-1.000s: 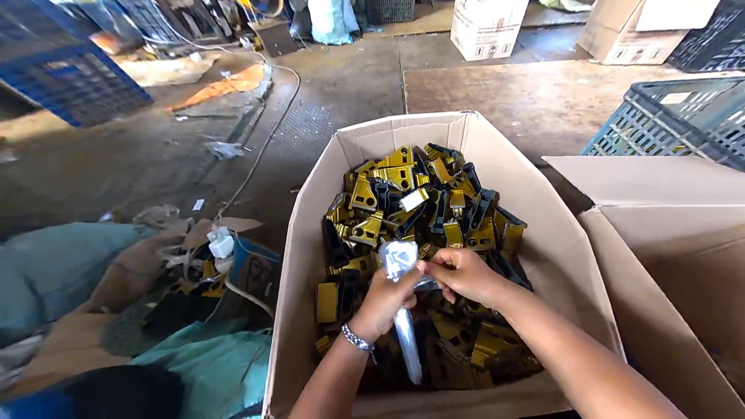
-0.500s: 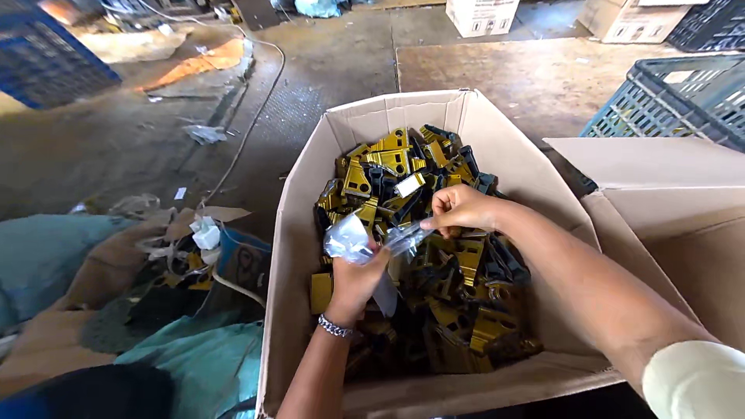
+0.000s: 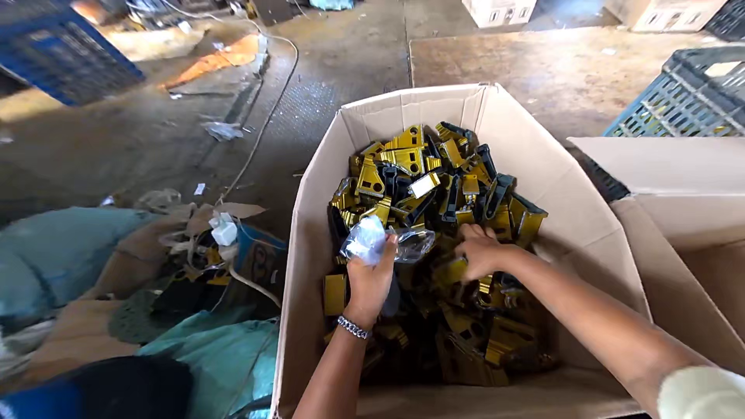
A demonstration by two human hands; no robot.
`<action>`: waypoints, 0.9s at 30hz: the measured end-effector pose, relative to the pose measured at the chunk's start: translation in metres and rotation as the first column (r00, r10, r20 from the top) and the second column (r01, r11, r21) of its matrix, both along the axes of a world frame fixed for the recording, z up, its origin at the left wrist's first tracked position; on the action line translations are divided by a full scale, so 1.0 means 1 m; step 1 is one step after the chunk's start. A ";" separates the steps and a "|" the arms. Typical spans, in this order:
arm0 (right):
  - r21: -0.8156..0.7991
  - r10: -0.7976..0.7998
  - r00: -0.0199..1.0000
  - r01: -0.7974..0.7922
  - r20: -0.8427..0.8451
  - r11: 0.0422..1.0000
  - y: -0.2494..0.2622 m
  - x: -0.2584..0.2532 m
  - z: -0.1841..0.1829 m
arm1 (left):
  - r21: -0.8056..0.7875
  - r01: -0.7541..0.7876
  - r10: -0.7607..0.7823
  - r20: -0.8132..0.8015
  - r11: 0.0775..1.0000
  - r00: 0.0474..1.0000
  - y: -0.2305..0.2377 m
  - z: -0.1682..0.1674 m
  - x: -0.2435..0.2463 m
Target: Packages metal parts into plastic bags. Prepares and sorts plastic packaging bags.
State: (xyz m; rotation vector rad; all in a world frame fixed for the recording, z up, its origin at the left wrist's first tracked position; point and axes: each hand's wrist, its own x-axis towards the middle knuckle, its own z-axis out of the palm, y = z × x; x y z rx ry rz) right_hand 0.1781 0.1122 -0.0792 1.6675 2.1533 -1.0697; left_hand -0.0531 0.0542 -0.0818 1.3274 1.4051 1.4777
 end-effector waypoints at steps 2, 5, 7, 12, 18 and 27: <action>-0.051 -0.324 0.838 0.337 -0.440 0.940 -0.013 0.025 0.031 | 0.024 0.003 -0.001 -0.064 1.000 0.998 0.002 -0.004 0.001; -0.117 -0.389 0.530 0.474 -0.754 0.873 -0.025 0.031 0.067 | -0.052 0.023 -0.027 -0.094 0.998 0.995 0.001 -0.003 0.003; -0.102 -0.340 0.604 0.393 -0.720 0.914 -0.036 0.016 0.080 | -0.186 0.061 -0.056 0.031 0.981 0.998 -0.003 0.007 0.011; 0.258 -0.160 0.865 0.311 -0.475 0.915 -0.047 -0.028 0.054 | -0.323 0.177 -0.019 0.438 0.930 0.899 -0.016 0.039 0.035; 0.160 0.010 0.998 0.001 -0.068 0.987 -0.051 -0.062 0.039 | -0.013 0.111 -0.110 -0.255 0.994 0.961 -0.020 0.005 0.022; -0.370 -0.562 0.555 0.426 -0.614 0.825 -0.049 -0.039 0.034 | 0.030 0.062 -0.045 -0.398 0.998 0.916 -0.007 0.000 0.004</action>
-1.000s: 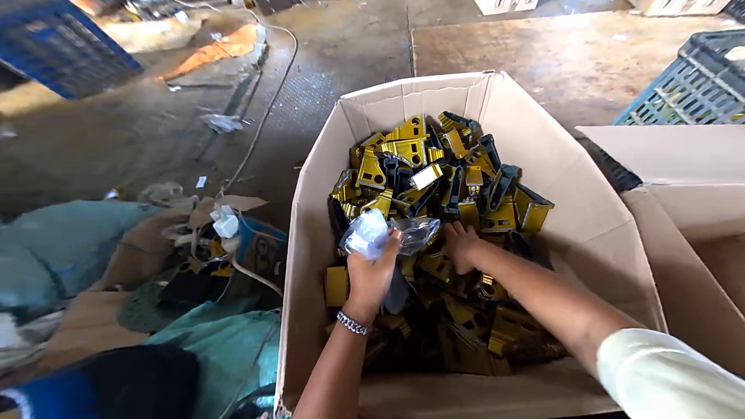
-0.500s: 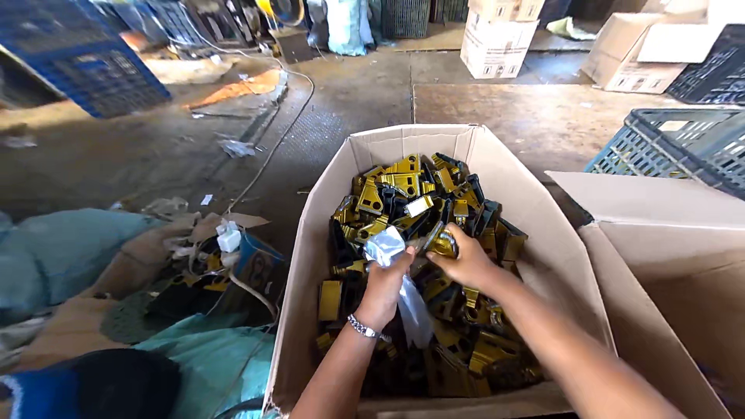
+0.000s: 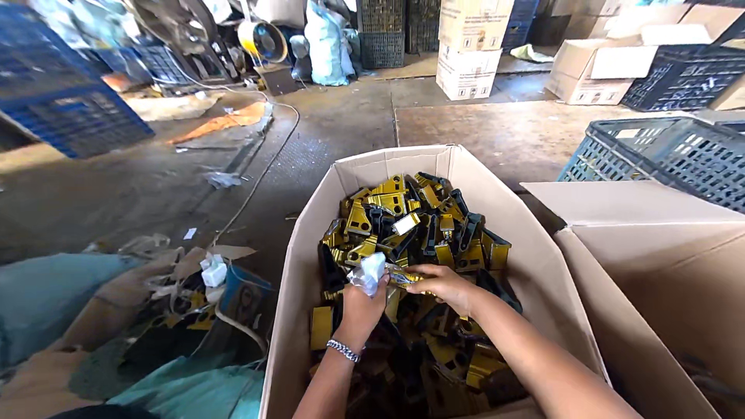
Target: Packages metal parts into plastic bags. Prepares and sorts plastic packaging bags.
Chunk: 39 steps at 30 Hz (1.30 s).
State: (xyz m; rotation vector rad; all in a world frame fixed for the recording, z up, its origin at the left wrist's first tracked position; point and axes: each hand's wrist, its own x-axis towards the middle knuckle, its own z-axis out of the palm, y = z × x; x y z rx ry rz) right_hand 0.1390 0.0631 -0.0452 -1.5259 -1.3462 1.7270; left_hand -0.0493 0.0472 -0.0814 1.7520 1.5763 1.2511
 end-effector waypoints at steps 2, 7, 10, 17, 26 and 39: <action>-0.026 -0.071 0.994 0.069 -0.080 0.997 -0.004 -0.007 0.003 | 0.219 -0.050 0.064 -0.061 0.974 0.996 0.003 0.001 0.002; 0.123 -0.308 0.931 0.335 -0.196 0.934 -0.010 -0.033 0.003 | 0.455 0.091 -0.044 -0.113 0.886 0.993 -0.016 0.014 0.025; 0.098 -0.461 0.840 0.504 -0.286 0.858 -0.003 -0.014 0.004 | 0.199 0.133 -0.196 0.344 0.971 0.918 -0.025 0.019 0.028; 0.189 -0.175 0.795 0.340 -0.581 0.921 0.012 0.044 0.016 | -0.274 0.280 -0.109 0.509 0.920 0.854 -0.015 0.022 0.010; 0.304 0.170 0.984 -0.177 0.048 0.936 -0.004 0.005 0.010 | -0.235 0.307 -0.128 0.564 0.922 0.816 -0.025 0.021 0.027; 0.059 0.113 0.984 -0.106 -0.139 0.993 -0.005 0.006 0.003 | -0.464 0.459 -0.026 0.681 0.758 0.731 -0.019 0.024 0.026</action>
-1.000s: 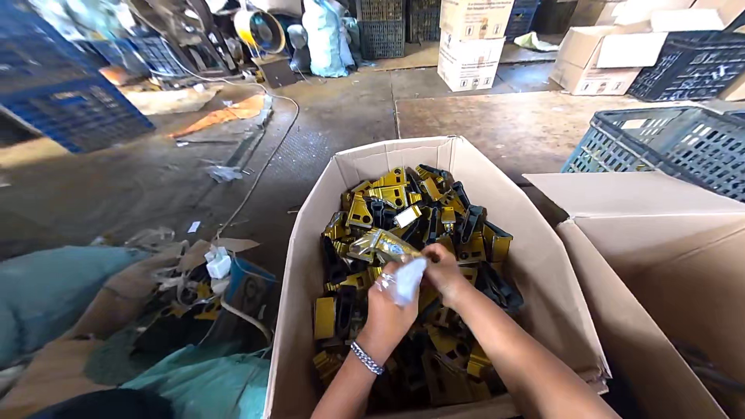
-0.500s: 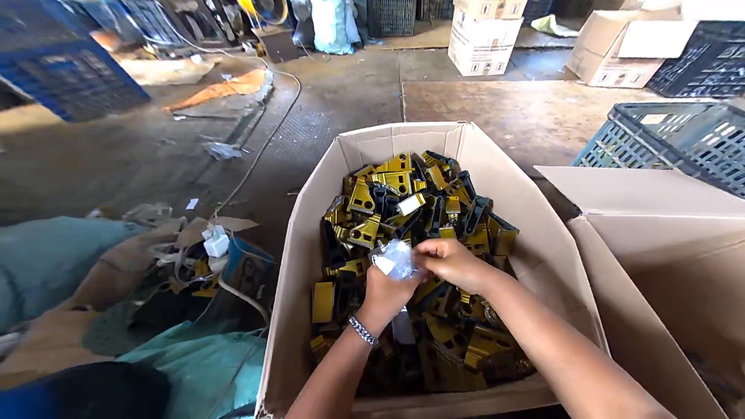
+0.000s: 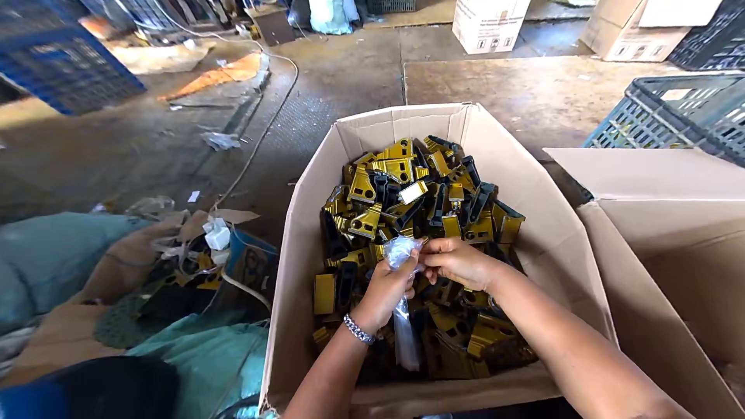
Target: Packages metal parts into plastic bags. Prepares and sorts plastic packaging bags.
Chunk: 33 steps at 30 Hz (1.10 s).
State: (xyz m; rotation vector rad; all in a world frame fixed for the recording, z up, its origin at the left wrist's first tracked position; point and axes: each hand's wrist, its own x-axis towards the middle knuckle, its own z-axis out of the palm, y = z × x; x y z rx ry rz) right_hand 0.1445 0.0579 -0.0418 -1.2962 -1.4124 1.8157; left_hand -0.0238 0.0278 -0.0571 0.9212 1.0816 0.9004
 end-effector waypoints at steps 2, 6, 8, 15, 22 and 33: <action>0.045 -0.002 0.976 -0.008 0.219 0.999 -0.003 -0.009 -0.002 | -0.029 0.001 -0.001 -0.012 1.000 1.000 0.000 -0.004 0.001; -0.072 -0.050 0.999 0.050 0.005 0.996 -0.007 -0.008 -0.001 | 0.002 -0.032 0.032 -0.002 0.999 0.999 0.001 -0.003 -0.004; -0.191 -0.100 0.979 0.066 -0.179 0.979 -0.006 -0.004 -0.004 | 0.050 -0.033 0.033 -0.001 0.998 0.999 -0.001 -0.005 -0.003; -0.127 0.044 0.985 -0.065 -0.165 0.990 -0.007 0.003 -0.012 | 0.045 -0.054 0.054 0.004 0.997 0.999 -0.004 -0.004 -0.004; -0.093 -0.013 0.999 0.009 -0.044 0.996 0.001 0.013 -0.004 | 0.659 0.108 0.477 -0.638 0.744 0.605 0.024 -0.028 -0.055; 0.119 0.433 0.863 -0.474 0.262 0.872 0.044 0.001 0.008 | 0.121 -0.058 0.070 -0.099 0.991 0.993 0.019 -0.009 -0.036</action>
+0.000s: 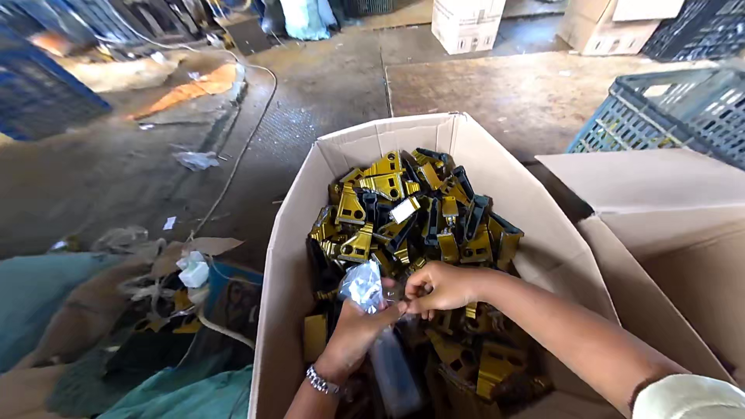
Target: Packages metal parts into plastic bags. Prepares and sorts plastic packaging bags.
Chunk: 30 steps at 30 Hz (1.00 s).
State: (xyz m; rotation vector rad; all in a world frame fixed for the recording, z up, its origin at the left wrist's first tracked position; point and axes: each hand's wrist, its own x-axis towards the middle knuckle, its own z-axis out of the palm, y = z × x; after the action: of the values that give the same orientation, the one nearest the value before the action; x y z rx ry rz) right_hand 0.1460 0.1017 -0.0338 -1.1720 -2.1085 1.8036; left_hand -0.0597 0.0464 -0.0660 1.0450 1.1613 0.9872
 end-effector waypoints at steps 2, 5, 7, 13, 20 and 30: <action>0.042 -0.119 0.992 0.117 0.031 0.992 0.021 0.018 -0.003 | 0.121 -0.018 0.033 -0.124 0.993 0.992 0.002 -0.014 -0.010; 0.363 -0.274 0.886 0.133 0.374 0.922 0.069 0.064 -0.013 | 0.401 -0.037 0.200 -0.373 0.915 0.906 0.000 -0.037 -0.019; 0.423 -0.278 0.666 -0.063 0.693 0.904 0.100 0.091 -0.030 | 0.443 -0.078 0.262 -0.370 0.893 0.891 -0.003 -0.042 -0.018; 0.390 -0.170 0.465 -0.431 0.869 0.814 0.112 0.122 -0.044 | 0.297 -0.240 0.302 -0.185 0.924 0.935 0.003 -0.040 -0.007; 0.065 -0.773 0.601 0.796 -0.204 0.602 0.032 0.059 0.002 | 0.111 -0.274 0.289 -0.159 0.955 0.944 0.015 -0.013 -0.002; 0.012 -0.652 0.523 0.785 -0.549 0.619 -0.018 -0.020 -0.012 | -0.320 -0.310 0.408 0.310 0.895 0.859 0.038 0.004 0.042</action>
State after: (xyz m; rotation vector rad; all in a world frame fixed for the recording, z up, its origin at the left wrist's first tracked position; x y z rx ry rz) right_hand 0.1260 0.0840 -0.0457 -1.1082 -1.1976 1.1840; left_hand -0.0182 0.0846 -0.0623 0.4047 1.1505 1.2270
